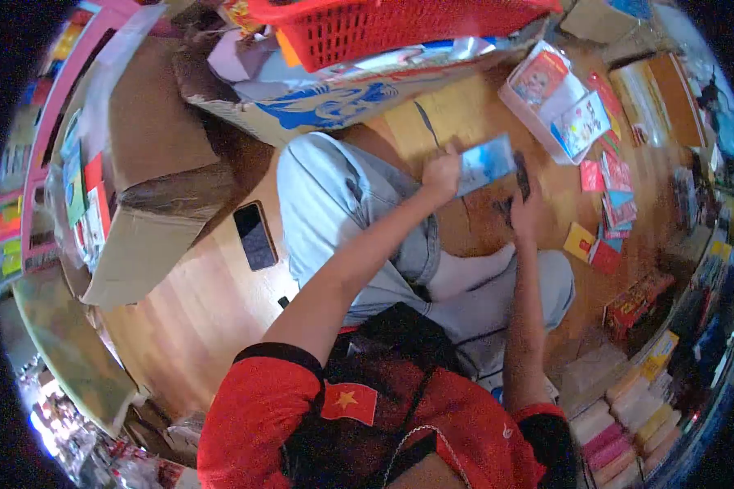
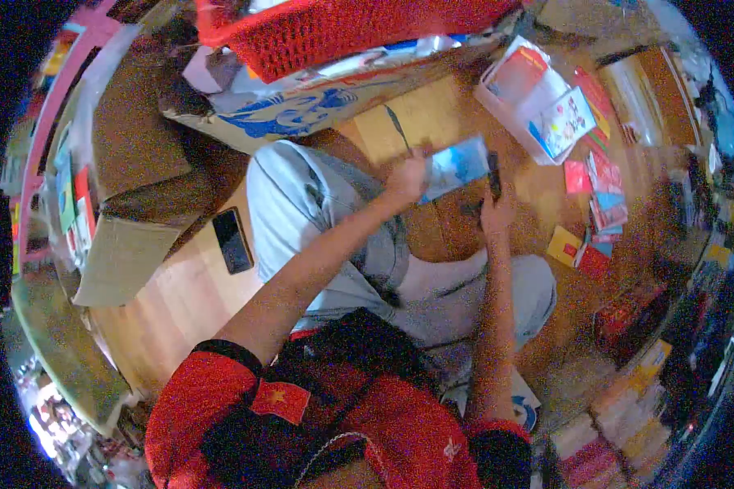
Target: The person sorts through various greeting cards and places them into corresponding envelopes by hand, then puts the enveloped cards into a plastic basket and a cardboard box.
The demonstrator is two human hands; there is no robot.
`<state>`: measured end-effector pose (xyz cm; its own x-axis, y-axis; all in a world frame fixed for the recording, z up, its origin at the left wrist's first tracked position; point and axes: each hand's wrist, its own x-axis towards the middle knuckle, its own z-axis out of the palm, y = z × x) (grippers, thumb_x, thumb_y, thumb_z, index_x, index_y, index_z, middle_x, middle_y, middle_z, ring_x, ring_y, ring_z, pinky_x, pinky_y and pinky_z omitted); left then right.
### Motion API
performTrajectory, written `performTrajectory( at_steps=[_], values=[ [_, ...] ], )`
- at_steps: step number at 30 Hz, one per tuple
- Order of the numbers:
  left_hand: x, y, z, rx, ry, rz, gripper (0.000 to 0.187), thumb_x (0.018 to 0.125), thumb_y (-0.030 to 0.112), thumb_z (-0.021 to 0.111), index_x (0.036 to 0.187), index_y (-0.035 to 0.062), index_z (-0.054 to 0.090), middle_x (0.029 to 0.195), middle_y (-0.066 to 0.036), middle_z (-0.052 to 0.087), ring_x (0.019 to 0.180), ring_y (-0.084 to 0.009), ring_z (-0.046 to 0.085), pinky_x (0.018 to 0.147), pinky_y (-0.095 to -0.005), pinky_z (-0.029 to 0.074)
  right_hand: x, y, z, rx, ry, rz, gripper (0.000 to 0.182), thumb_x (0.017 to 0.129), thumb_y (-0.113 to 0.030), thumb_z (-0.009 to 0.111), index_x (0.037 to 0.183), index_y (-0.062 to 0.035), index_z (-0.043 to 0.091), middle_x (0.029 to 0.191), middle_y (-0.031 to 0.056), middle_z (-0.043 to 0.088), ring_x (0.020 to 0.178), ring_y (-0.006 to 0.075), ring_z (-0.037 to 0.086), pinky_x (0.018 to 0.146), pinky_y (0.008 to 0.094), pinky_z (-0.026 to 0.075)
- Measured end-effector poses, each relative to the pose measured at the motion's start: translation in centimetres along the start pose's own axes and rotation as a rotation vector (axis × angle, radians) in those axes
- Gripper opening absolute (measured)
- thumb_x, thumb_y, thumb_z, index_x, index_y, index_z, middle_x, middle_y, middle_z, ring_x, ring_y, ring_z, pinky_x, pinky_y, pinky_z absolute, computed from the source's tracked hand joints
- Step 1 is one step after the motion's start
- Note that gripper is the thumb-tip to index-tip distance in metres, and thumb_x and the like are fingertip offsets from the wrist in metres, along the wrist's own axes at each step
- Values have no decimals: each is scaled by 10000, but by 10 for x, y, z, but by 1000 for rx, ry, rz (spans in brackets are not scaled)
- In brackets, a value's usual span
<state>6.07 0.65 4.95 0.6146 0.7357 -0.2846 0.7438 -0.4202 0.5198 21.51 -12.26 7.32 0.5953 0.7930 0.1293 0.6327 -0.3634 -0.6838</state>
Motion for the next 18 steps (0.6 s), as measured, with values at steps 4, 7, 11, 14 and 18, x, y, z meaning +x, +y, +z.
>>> performTrajectory(
  at_steps=[4, 7, 11, 14, 18],
  values=[
    [14, 23, -3, 93, -7, 311, 153, 749, 137, 529, 852, 92, 633, 1095, -91, 560, 1148, -260, 431, 840, -386, 439, -21, 12, -15, 282, 270, 72, 494, 776, 16, 428, 1269, -16, 437, 1203, 137, 519, 1091, 236, 502, 929, 334, 380],
    [11, 19, -1, 303, 340, 631, 155, 769, 163, 516, 804, 129, 663, 1060, -55, 585, 1079, -200, 492, 819, -365, 435, -26, 8, -22, 499, 383, 176, 470, 783, 29, 419, 1252, 6, 443, 1195, 126, 522, 1095, 237, 494, 930, 334, 373],
    [34, -22, 32, 447, 450, 744, 274, 782, 202, 511, 1027, 244, 626, 1140, -31, 546, 1094, -158, 470, 827, -365, 416, -21, -4, -7, 427, 463, 199, 407, 819, 28, 415, 1226, 29, 439, 1231, 149, 484, 1118, 262, 466, 961, 342, 343],
    [20, -36, 30, 467, 311, 682, 423, 796, 186, 508, 1195, 328, 512, 1205, -69, 493, 1134, -180, 450, 873, -414, 407, -12, -15, 7, 392, 442, 134, 427, 834, -8, 436, 1257, 30, 395, 1282, 163, 430, 1164, 261, 422, 989, 344, 315],
    [6, -14, 4, 304, -26, 522, 439, 826, 211, 494, 1262, 250, 453, 1319, -120, 382, 1201, -272, 401, 975, -451, 337, 1, 11, 40, 477, 17, 179, 631, 868, -263, 535, 1365, -8, 242, 1419, 198, 222, 1316, 313, 204, 1070, 381, 175]
  ],
)
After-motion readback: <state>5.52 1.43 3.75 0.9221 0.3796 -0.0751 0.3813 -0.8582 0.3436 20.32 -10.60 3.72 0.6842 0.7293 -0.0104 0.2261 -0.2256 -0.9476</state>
